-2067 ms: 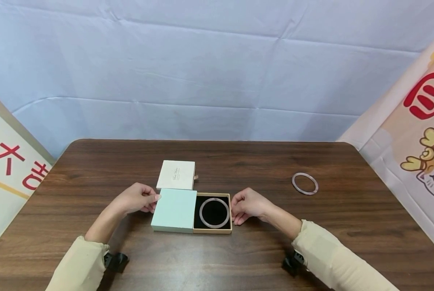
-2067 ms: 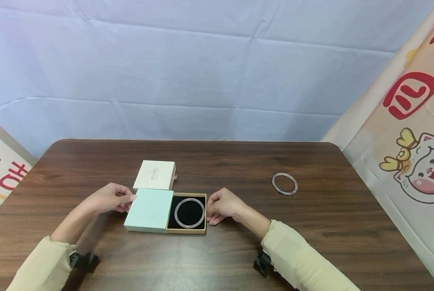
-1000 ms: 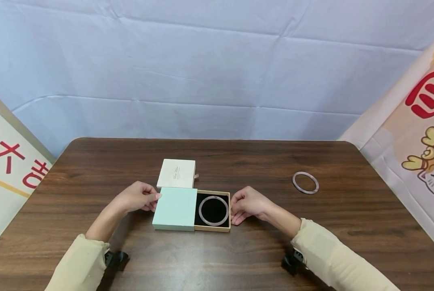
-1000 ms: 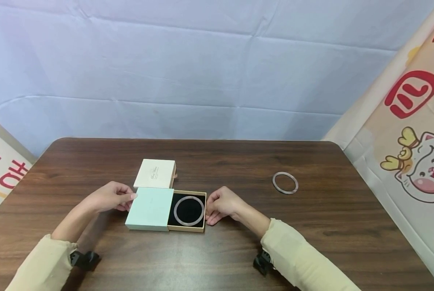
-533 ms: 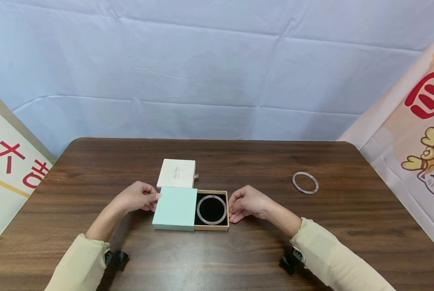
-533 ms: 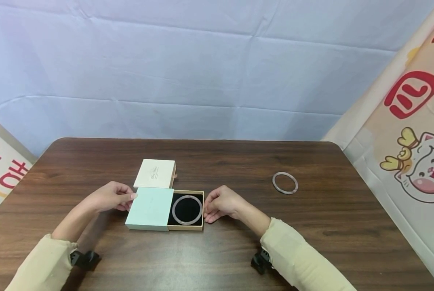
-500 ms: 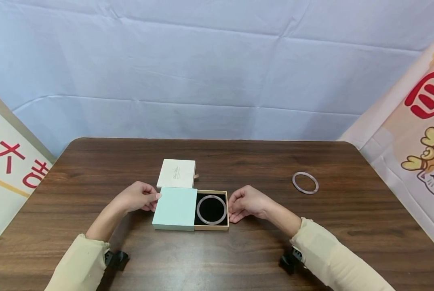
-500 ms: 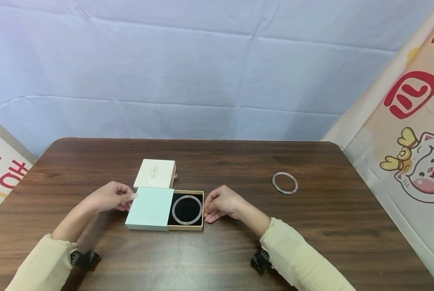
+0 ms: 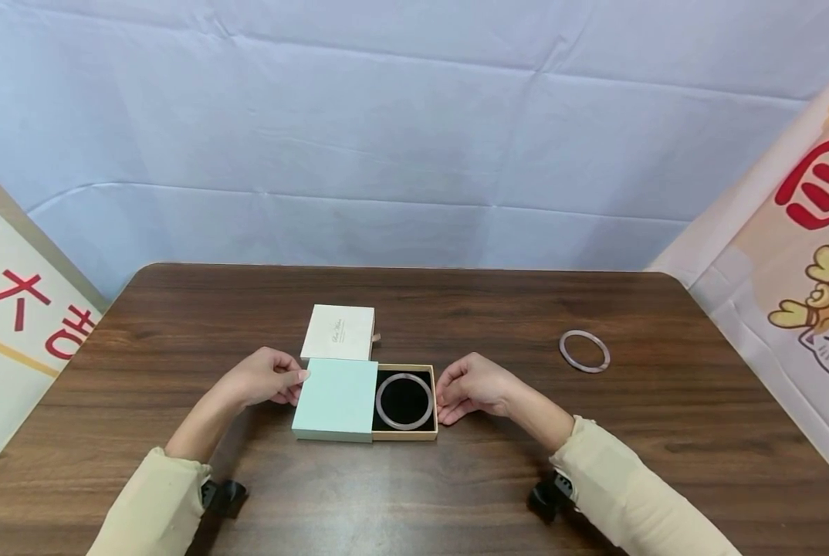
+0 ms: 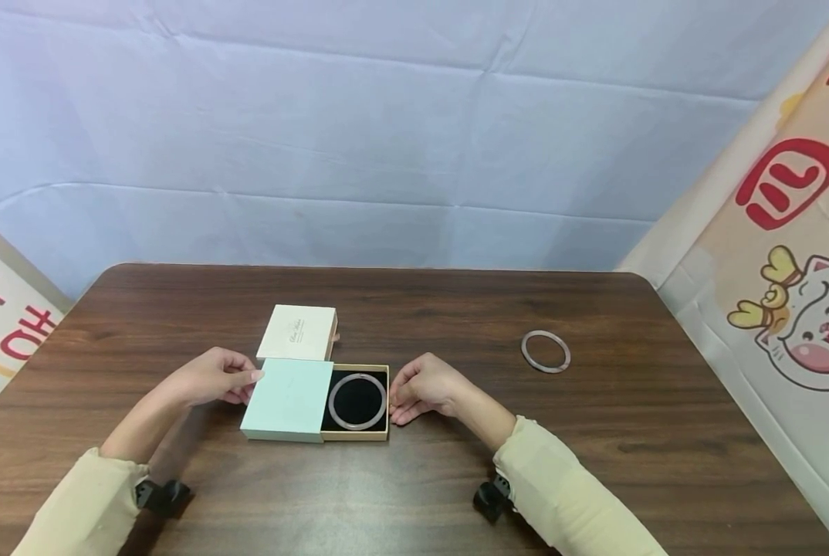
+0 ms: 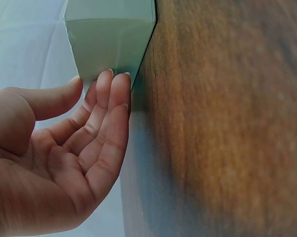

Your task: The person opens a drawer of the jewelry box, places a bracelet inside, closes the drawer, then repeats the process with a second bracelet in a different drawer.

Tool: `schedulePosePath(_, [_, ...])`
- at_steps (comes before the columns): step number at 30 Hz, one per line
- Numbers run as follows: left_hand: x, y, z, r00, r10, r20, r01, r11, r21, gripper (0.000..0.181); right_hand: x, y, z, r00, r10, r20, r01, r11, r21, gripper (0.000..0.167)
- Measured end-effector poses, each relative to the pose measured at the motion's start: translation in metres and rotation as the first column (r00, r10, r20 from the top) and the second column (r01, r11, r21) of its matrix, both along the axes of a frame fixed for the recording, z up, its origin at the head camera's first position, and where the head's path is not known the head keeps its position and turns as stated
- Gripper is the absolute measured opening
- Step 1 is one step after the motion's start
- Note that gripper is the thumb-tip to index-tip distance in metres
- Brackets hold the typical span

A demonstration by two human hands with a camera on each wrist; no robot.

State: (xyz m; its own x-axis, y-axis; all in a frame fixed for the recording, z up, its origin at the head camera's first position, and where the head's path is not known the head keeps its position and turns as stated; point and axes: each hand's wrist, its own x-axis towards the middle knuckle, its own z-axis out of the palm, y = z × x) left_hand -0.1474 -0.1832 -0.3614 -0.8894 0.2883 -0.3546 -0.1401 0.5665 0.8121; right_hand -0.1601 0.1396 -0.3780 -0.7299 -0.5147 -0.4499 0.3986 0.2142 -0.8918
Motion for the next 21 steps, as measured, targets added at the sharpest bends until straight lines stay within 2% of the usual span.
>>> schedulePosePath(13, [-0.0003,-0.0002,-0.0010,1.000,0.003,-0.003,-0.003,1.000,0.013,0.019,-0.0005,-0.0002,-0.0005,1.000,-0.001,0.002,0.001,1.000,-0.015,0.013])
schedulePosePath(21, [0.0005,0.0000,-0.0001,1.000,-0.003,-0.015,0.004,1.000,0.012,0.020,0.0003,-0.0023,-0.0024,1.000,0.029,-0.013,-0.029,0.999,-0.041,0.011])
